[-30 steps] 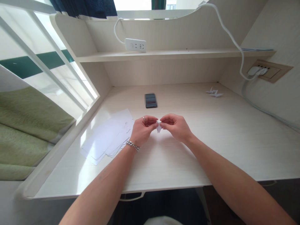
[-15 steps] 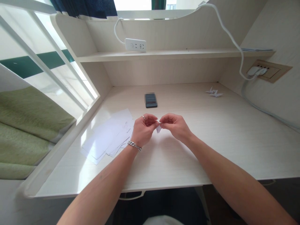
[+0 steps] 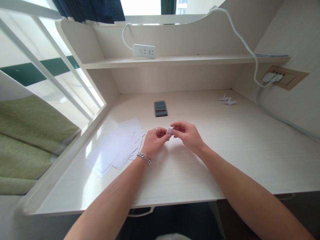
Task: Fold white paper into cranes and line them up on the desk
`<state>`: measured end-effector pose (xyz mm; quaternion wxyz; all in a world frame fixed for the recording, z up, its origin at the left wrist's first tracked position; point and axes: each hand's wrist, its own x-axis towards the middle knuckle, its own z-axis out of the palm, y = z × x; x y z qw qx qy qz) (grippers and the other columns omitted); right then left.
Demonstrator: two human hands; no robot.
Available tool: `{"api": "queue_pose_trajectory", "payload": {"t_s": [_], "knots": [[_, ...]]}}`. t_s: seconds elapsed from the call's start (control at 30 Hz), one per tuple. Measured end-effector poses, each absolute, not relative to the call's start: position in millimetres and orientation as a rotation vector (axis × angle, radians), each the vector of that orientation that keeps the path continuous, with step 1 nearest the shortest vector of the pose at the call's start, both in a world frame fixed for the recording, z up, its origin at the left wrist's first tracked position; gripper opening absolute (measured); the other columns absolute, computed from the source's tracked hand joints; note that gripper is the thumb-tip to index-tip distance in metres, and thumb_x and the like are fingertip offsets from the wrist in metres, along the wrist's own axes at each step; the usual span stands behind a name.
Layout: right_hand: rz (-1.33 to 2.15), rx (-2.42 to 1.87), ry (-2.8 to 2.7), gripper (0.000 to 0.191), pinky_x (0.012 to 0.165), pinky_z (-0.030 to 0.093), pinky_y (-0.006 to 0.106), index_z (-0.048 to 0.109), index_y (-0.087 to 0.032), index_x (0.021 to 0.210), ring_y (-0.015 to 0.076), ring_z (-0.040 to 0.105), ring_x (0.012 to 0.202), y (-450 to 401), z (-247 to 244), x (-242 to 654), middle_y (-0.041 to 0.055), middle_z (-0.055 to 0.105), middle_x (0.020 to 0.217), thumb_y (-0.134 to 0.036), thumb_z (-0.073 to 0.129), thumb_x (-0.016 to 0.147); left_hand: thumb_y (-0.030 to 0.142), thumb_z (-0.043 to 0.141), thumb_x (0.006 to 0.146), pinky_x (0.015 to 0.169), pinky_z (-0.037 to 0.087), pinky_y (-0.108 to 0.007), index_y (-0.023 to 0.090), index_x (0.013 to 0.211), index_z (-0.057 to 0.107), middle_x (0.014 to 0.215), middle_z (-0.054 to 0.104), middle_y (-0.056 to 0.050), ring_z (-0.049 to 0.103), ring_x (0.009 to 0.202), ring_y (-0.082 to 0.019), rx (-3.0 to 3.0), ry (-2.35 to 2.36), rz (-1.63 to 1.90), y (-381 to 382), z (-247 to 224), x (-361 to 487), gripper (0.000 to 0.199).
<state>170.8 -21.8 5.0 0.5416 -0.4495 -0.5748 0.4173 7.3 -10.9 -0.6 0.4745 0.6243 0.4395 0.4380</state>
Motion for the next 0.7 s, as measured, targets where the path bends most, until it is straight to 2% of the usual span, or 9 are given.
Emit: {"api": "queue_pose_trajectory", "payload": {"t_s": [0.1,0.2,0.4,0.7], "knots": [[0.865,-1.141,-1.563,0.02,0.074,0.051,0.034,0.071,-0.019,0.093,0.0199,0.065,0.083,-23.5,6.9,173.4,0.0058,0.072,0.087,-0.031,0.068,0.078,0.044,0.073,0.073,0.066,0.048,-0.027,0.015,0.079,0.07,0.077,0.072,-0.006,0.065,0.071,-0.016,1.646,1.149,1.056,-11.9,-0.3,5.7,0.03],[0.827,-1.168,-1.597,0.015,0.072,0.051,0.033,0.07,-0.019,0.084,0.0189,0.064,0.08,-22.8,6.0,174.9,0.0046,0.071,0.083,-0.033,0.066,0.08,0.047,0.07,0.076,0.066,0.048,-0.027,0.016,0.082,0.07,0.08,0.073,-0.006,0.065,0.072,-0.017,1.711,1.17,1.035,-13.4,0.9,6.3,0.032],[0.994,-1.133,-1.395,0.023,0.068,0.053,0.033,0.067,-0.018,0.08,0.0176,0.063,0.074,-20.7,4.4,170.5,0.0034,0.067,0.075,-0.041,0.067,0.078,0.046,0.065,0.081,0.065,0.049,-0.027,0.018,0.083,0.068,0.079,0.073,-0.006,0.066,0.072,-0.017,1.745,1.215,1.102,-14.8,4.9,10.1,0.029],[1.071,-1.066,-1.318,0.027,0.066,0.052,0.031,0.066,-0.017,0.076,0.0159,0.063,0.07,-20.1,3.2,167.9,0.0021,0.066,0.07,-0.044,0.073,0.072,0.038,0.068,0.079,0.063,0.049,-0.028,0.019,0.076,0.069,0.072,0.072,-0.004,0.066,0.067,-0.017,1.753,1.235,1.163,-16.9,7.4,8.4,0.019]]}}
